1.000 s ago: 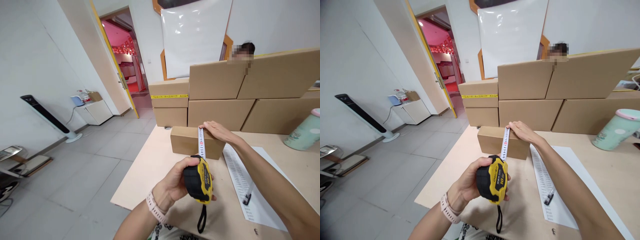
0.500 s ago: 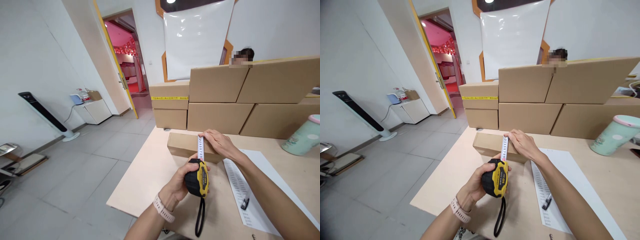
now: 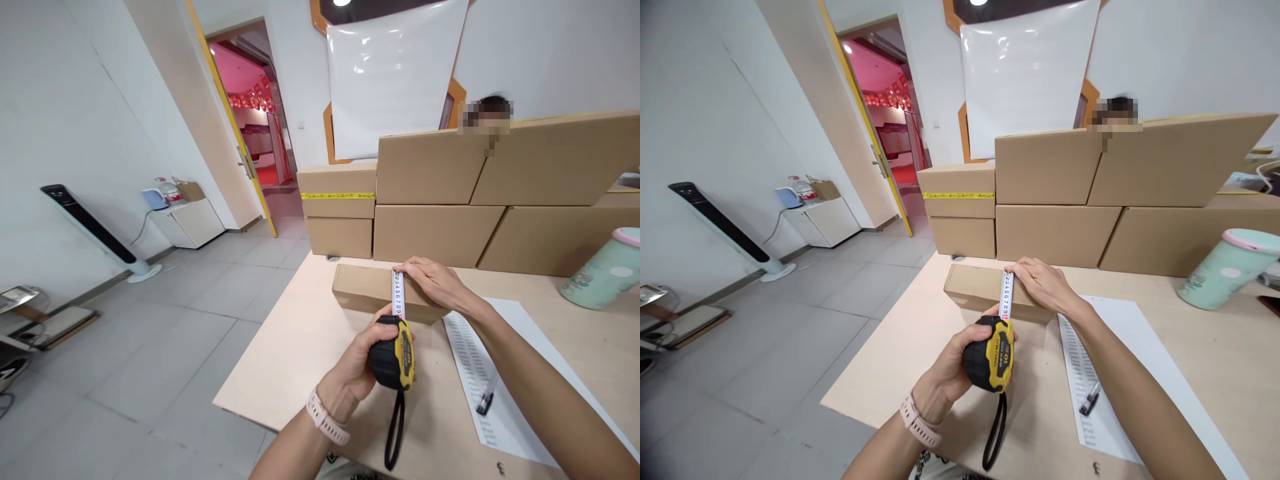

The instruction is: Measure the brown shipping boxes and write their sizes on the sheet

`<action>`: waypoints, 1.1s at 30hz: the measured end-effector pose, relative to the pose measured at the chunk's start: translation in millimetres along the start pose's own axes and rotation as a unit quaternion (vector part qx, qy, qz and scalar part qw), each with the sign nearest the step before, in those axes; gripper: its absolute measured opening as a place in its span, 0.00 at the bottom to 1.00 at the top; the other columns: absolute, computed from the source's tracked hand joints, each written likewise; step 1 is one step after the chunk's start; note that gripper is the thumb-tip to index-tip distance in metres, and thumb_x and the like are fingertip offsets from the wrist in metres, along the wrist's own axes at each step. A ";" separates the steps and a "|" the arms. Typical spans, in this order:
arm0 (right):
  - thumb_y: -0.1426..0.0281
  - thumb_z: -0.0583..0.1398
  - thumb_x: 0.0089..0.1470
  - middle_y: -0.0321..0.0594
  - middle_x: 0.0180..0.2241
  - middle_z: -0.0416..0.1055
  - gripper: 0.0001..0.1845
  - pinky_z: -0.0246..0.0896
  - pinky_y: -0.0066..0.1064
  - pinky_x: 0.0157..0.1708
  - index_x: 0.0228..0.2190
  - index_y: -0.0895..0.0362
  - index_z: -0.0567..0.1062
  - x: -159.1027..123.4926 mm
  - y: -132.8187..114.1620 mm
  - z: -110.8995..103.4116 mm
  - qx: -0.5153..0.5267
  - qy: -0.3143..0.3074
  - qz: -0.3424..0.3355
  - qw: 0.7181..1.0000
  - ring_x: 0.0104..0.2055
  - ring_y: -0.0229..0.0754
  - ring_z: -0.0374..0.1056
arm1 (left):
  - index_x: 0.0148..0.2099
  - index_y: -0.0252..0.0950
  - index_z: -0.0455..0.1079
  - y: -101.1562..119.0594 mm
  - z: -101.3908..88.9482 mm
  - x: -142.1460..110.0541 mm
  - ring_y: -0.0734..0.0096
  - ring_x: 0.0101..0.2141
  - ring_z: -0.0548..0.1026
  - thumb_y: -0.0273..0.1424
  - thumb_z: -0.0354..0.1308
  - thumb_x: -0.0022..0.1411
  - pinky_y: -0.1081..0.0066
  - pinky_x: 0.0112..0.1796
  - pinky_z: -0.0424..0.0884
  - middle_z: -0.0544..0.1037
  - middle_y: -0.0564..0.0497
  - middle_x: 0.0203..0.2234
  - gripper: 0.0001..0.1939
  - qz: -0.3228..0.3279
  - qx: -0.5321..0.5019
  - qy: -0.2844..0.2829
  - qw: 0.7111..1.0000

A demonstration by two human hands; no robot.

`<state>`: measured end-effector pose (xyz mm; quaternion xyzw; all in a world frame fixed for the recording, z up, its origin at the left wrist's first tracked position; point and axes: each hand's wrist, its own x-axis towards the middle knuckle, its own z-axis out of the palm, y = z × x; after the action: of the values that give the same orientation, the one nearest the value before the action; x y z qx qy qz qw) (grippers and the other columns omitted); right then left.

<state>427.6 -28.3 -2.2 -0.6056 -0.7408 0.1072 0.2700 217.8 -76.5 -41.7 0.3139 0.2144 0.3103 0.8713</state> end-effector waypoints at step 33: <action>0.58 0.42 0.66 0.33 0.49 0.76 0.27 0.61 0.38 0.47 0.43 0.45 0.79 -3.2 -2.6 -1.2 0.002 0.004 0.007 1.000 0.53 0.48 0.69 | 0.60 0.42 0.65 -1.5 5.8 -5.7 0.66 0.34 0.71 0.35 0.67 0.45 0.67 0.35 0.63 0.74 0.48 0.36 0.37 0.010 0.078 0.053 0.995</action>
<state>426.5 -32.2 -0.9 -0.6108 -0.7351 0.1085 0.2735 217.6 -83.6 -37.6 0.3665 0.2804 0.3173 0.8285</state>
